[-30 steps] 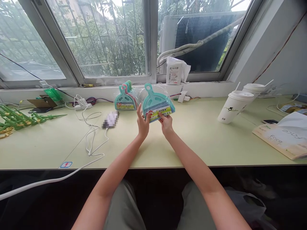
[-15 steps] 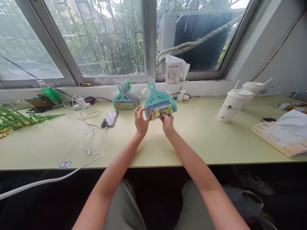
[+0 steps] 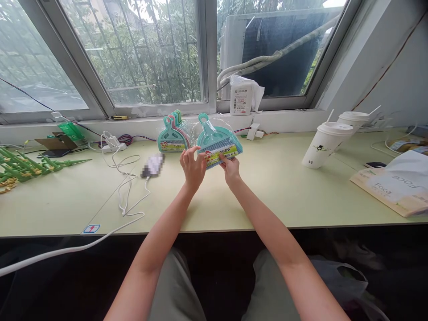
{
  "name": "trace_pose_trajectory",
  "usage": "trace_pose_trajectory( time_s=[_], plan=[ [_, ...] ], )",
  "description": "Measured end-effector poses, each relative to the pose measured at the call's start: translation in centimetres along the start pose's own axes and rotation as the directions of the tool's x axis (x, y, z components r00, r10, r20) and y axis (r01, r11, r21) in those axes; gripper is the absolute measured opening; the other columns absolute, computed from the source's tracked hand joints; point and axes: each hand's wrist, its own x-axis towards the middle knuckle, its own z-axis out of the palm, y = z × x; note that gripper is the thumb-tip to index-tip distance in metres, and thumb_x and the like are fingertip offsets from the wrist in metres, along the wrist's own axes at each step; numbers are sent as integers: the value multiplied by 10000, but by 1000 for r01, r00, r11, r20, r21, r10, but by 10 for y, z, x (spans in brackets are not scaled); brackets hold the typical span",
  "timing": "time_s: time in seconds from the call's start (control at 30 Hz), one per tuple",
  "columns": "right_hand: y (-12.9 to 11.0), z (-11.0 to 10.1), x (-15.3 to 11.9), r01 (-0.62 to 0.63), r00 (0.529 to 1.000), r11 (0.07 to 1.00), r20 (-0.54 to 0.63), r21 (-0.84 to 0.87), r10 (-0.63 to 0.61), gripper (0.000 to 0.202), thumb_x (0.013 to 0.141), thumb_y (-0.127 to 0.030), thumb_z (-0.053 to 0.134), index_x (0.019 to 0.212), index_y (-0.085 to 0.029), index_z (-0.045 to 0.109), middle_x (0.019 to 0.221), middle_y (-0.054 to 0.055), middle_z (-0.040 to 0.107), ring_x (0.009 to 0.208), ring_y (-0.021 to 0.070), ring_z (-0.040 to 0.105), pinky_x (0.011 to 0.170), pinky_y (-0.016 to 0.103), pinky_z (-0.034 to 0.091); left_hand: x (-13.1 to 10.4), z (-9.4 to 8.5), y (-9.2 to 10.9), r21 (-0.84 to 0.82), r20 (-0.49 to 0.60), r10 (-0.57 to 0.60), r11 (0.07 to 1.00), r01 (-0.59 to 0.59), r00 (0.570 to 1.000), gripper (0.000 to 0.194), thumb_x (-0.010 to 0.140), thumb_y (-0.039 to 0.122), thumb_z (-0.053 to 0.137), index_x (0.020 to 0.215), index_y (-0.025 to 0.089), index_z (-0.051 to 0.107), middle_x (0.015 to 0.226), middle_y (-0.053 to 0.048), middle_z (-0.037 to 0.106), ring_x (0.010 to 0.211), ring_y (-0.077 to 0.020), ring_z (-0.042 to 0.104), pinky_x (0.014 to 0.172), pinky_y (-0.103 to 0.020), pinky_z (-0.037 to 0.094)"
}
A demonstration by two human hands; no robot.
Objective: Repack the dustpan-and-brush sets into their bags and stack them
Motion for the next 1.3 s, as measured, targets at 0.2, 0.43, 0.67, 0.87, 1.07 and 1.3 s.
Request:
trace_pose_trajectory(
  time_s=[0.2, 0.43, 0.67, 0.87, 1.07, 1.3],
  plan=[
    [0, -1, 0, -50, 999, 998, -15, 28, 50, 263, 652, -128, 746, 860, -175, 592, 977, 40, 702, 951, 173, 669, 868, 303, 567, -1, 3, -4, -105, 66, 59, 993, -52, 996, 211, 909, 241, 465, 987, 256, 661, 1249, -63, 586, 1215, -223, 474, 996, -394, 414],
    [-7, -2, 3, -44, 998, 997, 44, 61, 41, 277, 645, -132, 759, 863, -178, 595, 952, 37, 706, 967, 185, 667, 874, 315, 570, 1, 7, 7, -440, -27, -152, 890, 125, 988, 393, 854, 443, 561, 1218, 294, 538, 1461, -69, 339, 1368, -254, 299, 1065, -428, 365],
    [-2, 1, 1, -35, 991, 999, 129, 27, 31, 310, 613, -167, 788, 860, -175, 601, 974, 50, 706, 946, 201, 671, 858, 343, 574, 12, 17, -10, -719, 542, -345, 281, 635, 766, 520, 757, 477, 669, 1181, 200, 549, 1176, -109, 618, 1109, -279, 582, 939, -410, 477],
    [-5, -4, 10, -90, 991, 996, 99, -12, 91, 268, 630, -126, 751, 843, -173, 594, 927, 39, 711, 882, 180, 678, 831, 318, 574, 8, 21, -12, -671, 661, -289, 187, 718, 693, 506, 684, 414, 749, 1109, 179, 609, 1152, -93, 657, 1113, -292, 582, 933, -397, 486],
    [-18, -11, 21, -100, 981, 992, 156, -82, 112, 147, 772, -291, 632, 868, -187, 592, 798, 8, 684, 746, 157, 676, 774, 326, 585, 6, 23, -18, -646, 678, -348, 140, 750, 648, 532, 673, 404, 744, 1127, 177, 586, 1141, -93, 659, 1085, -303, 600, 897, -410, 509],
    [-17, -22, 29, -43, 999, 998, 6, -41, 44, 249, 729, -362, 698, 863, -195, 571, 786, 5, 679, 733, 154, 672, 725, 299, 589, 2, 21, -21, -595, 737, -282, 161, 788, 614, 595, 677, 418, 739, 1199, 217, 537, 1166, -76, 646, 1140, -287, 570, 949, -400, 474]
  ],
)
